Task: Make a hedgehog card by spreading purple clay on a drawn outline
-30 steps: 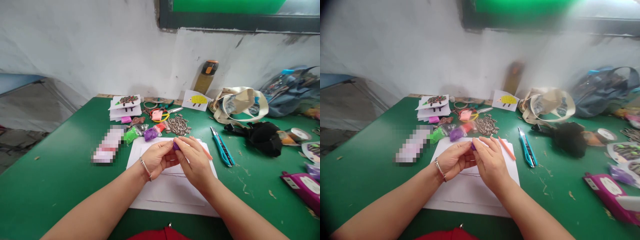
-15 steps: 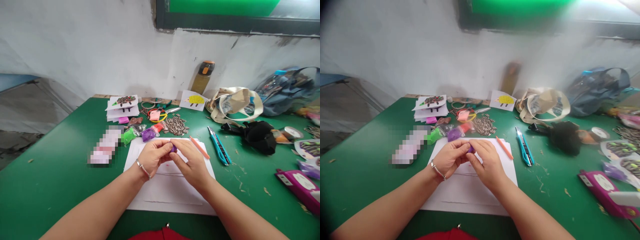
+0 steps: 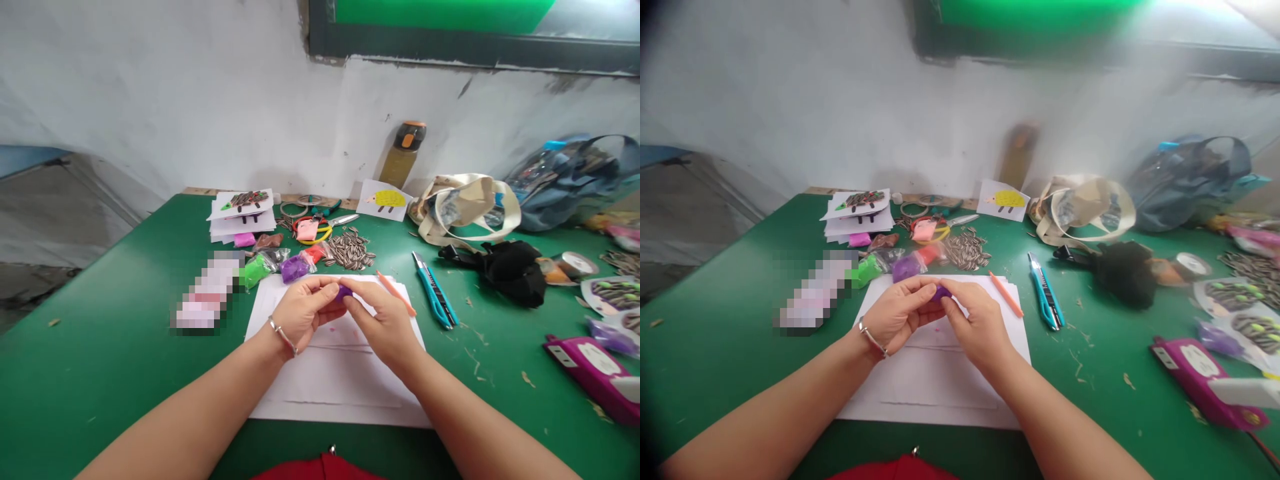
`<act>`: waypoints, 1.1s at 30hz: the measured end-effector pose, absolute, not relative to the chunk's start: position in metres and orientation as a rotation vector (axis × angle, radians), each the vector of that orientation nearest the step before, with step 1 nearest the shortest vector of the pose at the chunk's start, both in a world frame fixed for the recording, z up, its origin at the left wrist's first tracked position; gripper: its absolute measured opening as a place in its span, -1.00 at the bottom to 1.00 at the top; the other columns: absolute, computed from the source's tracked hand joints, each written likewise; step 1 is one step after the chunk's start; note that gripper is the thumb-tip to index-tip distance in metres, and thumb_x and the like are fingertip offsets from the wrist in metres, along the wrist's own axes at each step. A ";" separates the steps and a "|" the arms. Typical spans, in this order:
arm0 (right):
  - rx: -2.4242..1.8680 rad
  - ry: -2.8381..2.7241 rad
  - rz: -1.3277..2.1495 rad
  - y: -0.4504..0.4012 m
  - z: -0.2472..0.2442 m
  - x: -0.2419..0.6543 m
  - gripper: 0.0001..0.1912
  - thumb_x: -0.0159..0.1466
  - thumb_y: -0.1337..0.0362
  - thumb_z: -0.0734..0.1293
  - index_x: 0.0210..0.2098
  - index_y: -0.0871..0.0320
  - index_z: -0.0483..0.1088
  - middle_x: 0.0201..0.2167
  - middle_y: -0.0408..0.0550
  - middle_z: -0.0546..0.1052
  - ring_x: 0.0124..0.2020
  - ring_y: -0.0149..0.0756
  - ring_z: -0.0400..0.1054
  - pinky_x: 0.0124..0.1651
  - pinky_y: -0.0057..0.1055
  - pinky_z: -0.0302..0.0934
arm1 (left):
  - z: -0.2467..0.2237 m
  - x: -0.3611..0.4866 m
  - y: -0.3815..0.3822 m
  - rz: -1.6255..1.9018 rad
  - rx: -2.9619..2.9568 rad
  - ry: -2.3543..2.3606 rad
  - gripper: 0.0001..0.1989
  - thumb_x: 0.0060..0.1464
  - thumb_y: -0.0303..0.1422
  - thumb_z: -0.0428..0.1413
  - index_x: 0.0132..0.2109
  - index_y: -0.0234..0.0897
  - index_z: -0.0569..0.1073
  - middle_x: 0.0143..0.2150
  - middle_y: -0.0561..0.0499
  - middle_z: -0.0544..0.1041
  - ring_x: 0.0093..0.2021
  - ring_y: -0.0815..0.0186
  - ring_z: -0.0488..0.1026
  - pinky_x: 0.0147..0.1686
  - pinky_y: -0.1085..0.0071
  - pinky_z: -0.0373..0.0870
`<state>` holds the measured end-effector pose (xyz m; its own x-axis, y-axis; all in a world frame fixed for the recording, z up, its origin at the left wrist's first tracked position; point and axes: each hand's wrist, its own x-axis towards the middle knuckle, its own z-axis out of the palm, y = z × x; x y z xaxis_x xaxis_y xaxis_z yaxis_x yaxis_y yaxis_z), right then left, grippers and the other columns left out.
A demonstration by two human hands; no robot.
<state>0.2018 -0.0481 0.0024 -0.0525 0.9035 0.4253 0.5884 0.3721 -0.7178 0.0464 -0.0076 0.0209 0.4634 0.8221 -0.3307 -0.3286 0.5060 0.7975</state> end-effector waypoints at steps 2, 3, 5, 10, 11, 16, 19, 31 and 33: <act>-1.300 -1.772 0.393 -0.047 0.003 0.202 -0.68 0.32 0.38 0.25 0.03 0.02 0.43 -0.07 -0.14 0.57 -0.06 -0.31 0.44 0.04 -0.32 0.30 | 0.021 0.048 -0.008 0.793 0.705 0.819 -0.56 -0.15 -0.23 0.39 -0.15 -0.33 0.47 -0.29 -0.06 0.56 -0.27 0.27 0.54 -0.11 0.26 0.44; -1.277 -1.789 0.365 -0.047 0.003 0.201 -0.68 0.32 0.39 0.24 0.02 0.02 0.43 -0.07 -0.13 0.58 -0.06 -0.30 0.44 0.03 -0.30 0.30 | 0.020 0.048 -0.008 0.799 0.695 0.835 -0.54 -0.16 -0.24 0.40 -0.14 -0.31 0.44 -0.31 -0.04 0.56 -0.29 0.28 0.54 -0.13 0.26 0.45; -1.217 -1.820 0.311 -0.047 0.005 0.201 -0.69 0.33 0.40 0.23 0.00 0.03 0.44 -0.10 -0.10 0.58 -0.07 -0.28 0.44 0.03 -0.26 0.29 | 0.021 0.048 -0.008 0.801 0.677 0.861 -0.49 -0.19 -0.26 0.41 -0.11 -0.27 0.40 -0.33 -0.01 0.56 -0.31 0.29 0.54 -0.15 0.24 0.45; -1.156 -1.803 0.272 -0.049 0.005 0.200 -0.70 0.33 0.41 0.22 -0.03 0.04 0.46 -0.06 -0.05 0.55 -0.01 -0.24 0.40 0.09 -0.17 0.25 | 0.021 0.046 -0.008 0.677 0.735 0.768 -0.57 -0.09 -0.19 0.35 -0.12 -0.32 0.49 -0.27 -0.06 0.55 -0.25 0.26 0.54 -0.14 0.27 0.44; -1.176 -1.785 0.276 -0.050 0.004 0.201 -0.72 0.33 0.40 0.23 -0.04 0.04 0.46 -0.04 -0.04 0.54 0.01 -0.22 0.39 0.10 -0.16 0.25 | 0.021 0.046 -0.007 0.663 0.749 0.746 -0.60 -0.08 -0.19 0.35 -0.15 -0.35 0.51 -0.27 -0.06 0.55 -0.25 0.27 0.53 -0.14 0.29 0.43; -1.298 -1.679 0.375 -0.050 0.001 0.202 -0.66 0.27 0.29 0.32 0.05 0.03 0.42 -0.02 0.02 0.52 -0.02 -0.16 0.40 0.06 -0.11 0.29 | 0.020 0.044 -0.006 0.700 0.781 0.779 -0.65 -0.16 -0.23 0.39 -0.26 -0.36 0.56 -0.36 -0.01 0.53 -0.35 0.35 0.49 -0.19 0.33 0.42; -1.283 -1.689 0.482 -0.049 0.005 0.202 -0.73 0.27 0.28 0.32 -0.03 0.02 0.47 -0.09 -0.03 0.55 -0.06 -0.20 0.42 0.04 -0.17 0.31 | 0.020 0.042 -0.004 0.716 0.811 0.791 -0.66 -0.19 -0.25 0.40 -0.28 -0.38 0.55 -0.39 0.00 0.53 -0.37 0.35 0.50 -0.21 0.32 0.44; -1.352 -1.482 0.831 -0.048 0.013 0.203 -0.86 0.24 0.24 0.33 -0.23 0.05 0.53 -0.28 -0.10 0.59 -0.24 -0.27 0.45 -0.11 -0.27 0.33 | 0.021 0.041 -0.002 0.770 1.055 0.887 -0.64 -0.20 -0.21 0.39 -0.36 -0.40 0.53 -0.44 -0.03 0.56 -0.50 0.33 0.52 -0.41 0.40 0.47; -1.329 -1.349 1.019 -0.046 0.013 0.204 -0.71 0.22 0.16 0.35 -0.08 0.09 0.47 -0.28 -0.07 0.58 -0.26 -0.26 0.46 -0.16 -0.27 0.34 | 0.021 0.040 0.000 0.759 1.058 0.888 -0.65 -0.18 -0.22 0.38 -0.33 -0.40 0.53 -0.41 -0.04 0.58 -0.46 0.30 0.54 -0.36 0.37 0.50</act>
